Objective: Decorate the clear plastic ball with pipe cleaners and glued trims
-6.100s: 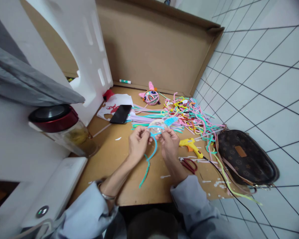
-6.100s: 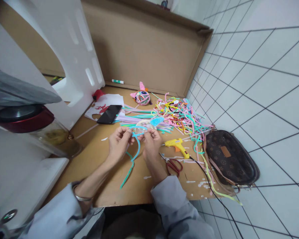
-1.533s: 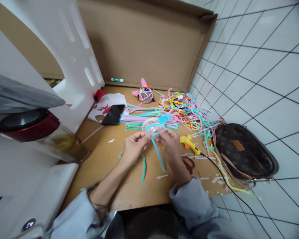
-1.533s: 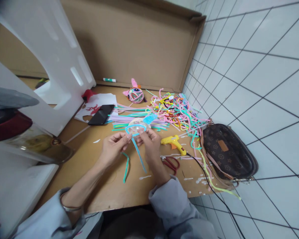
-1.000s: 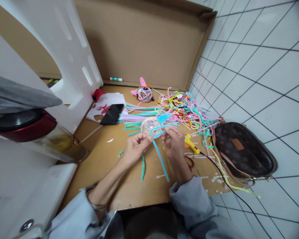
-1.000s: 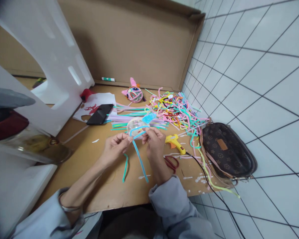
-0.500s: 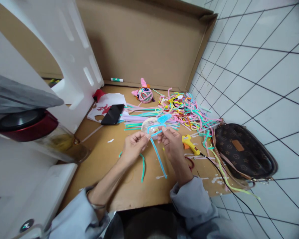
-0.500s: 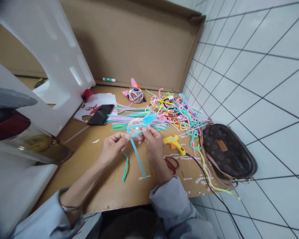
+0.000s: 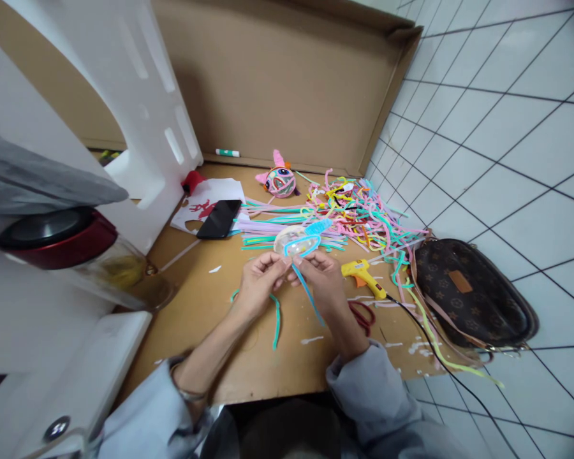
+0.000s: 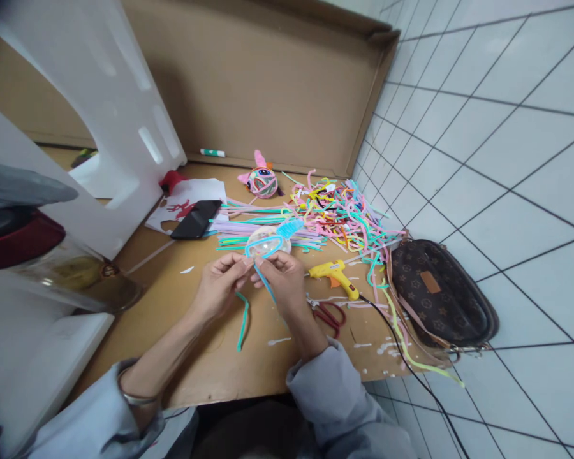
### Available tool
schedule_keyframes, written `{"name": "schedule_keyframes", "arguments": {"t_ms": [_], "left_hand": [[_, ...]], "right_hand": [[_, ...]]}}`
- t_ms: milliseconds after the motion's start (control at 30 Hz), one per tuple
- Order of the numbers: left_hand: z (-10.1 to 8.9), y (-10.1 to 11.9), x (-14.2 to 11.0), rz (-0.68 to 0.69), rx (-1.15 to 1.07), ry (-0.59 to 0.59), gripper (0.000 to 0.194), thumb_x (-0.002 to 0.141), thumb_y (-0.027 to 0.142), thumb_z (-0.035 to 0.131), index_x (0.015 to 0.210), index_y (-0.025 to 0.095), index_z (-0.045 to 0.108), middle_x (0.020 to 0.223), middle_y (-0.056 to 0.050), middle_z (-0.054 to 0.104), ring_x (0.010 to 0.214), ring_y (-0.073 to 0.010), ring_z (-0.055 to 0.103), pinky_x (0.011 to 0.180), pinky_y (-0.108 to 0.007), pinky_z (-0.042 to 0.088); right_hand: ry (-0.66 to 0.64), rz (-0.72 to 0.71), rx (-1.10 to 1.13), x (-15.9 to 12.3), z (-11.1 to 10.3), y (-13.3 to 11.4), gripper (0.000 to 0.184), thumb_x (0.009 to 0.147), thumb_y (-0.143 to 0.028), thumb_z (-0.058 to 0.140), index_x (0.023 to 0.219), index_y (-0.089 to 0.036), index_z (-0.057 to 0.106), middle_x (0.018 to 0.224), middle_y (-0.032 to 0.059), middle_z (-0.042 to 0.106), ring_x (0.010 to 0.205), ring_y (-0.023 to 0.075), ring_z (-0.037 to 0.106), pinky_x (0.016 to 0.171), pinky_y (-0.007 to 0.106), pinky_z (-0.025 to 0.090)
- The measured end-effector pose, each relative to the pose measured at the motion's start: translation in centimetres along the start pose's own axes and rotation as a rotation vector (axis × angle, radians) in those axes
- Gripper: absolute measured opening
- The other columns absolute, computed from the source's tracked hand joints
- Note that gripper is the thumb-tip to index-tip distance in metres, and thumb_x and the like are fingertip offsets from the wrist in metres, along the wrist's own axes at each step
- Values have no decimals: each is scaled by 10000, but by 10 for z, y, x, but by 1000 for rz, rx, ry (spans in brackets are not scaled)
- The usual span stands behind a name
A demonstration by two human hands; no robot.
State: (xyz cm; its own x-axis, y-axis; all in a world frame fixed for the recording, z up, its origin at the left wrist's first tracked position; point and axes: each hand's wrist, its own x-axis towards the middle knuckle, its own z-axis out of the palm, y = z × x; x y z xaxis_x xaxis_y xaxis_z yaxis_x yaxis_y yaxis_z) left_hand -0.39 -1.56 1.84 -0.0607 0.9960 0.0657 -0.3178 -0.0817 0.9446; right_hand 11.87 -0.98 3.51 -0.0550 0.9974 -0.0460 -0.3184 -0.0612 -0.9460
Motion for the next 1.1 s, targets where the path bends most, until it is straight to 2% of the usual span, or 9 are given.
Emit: {"name": "schedule_keyframes", "arguments": {"t_ms": [433, 767, 867, 1000, 1100], "left_hand": [[0, -1, 1, 7, -8, 62, 416, 604, 515, 837, 682, 152, 650, 476, 71, 465, 415, -45, 333, 425, -201, 257], [-1, -7, 0, 22, -11, 46, 352, 674, 481, 804, 720, 160, 665, 530, 45, 532, 455, -86, 453, 463, -229, 382], [-1, -5, 0, 43, 26, 52, 328, 682, 457, 796, 716, 159, 663, 533, 39, 549, 457, -78, 436, 459, -216, 356], [-3, 0, 3, 76, 53, 105, 290, 689, 417, 773, 675, 159, 641, 459, 67, 471, 426, -59, 365, 451, -201, 303], [-4, 0, 5, 102, 22, 151, 256, 680, 372, 761, 641, 158, 625, 458, 69, 457, 436, -58, 367, 459, -194, 300]], "right_hand": [[3, 51, 114, 1, 0, 1, 377, 528, -438, 862, 603, -180, 599, 526, -32, 639, 407, 93, 572, 417, 201, 477], [-41, 67, -28, -1, 4, 5, 319, 562, -410, 823, 576, -182, 600, 505, -41, 622, 393, 78, 527, 409, 197, 453], [-28, 56, -64, -1, 5, 8, 271, 594, -381, 766, 567, -186, 580, 475, -48, 594, 373, 68, 491, 390, 189, 408], [-60, 42, -154, -4, 6, 12, 196, 639, -332, 672, 572, -191, 554, 441, -57, 560, 372, 62, 463, 403, 185, 372], [-84, 30, -212, -6, 8, 12, 163, 641, -311, 633, 574, -195, 539, 414, -69, 529, 367, 62, 447, 405, 186, 347]]}}
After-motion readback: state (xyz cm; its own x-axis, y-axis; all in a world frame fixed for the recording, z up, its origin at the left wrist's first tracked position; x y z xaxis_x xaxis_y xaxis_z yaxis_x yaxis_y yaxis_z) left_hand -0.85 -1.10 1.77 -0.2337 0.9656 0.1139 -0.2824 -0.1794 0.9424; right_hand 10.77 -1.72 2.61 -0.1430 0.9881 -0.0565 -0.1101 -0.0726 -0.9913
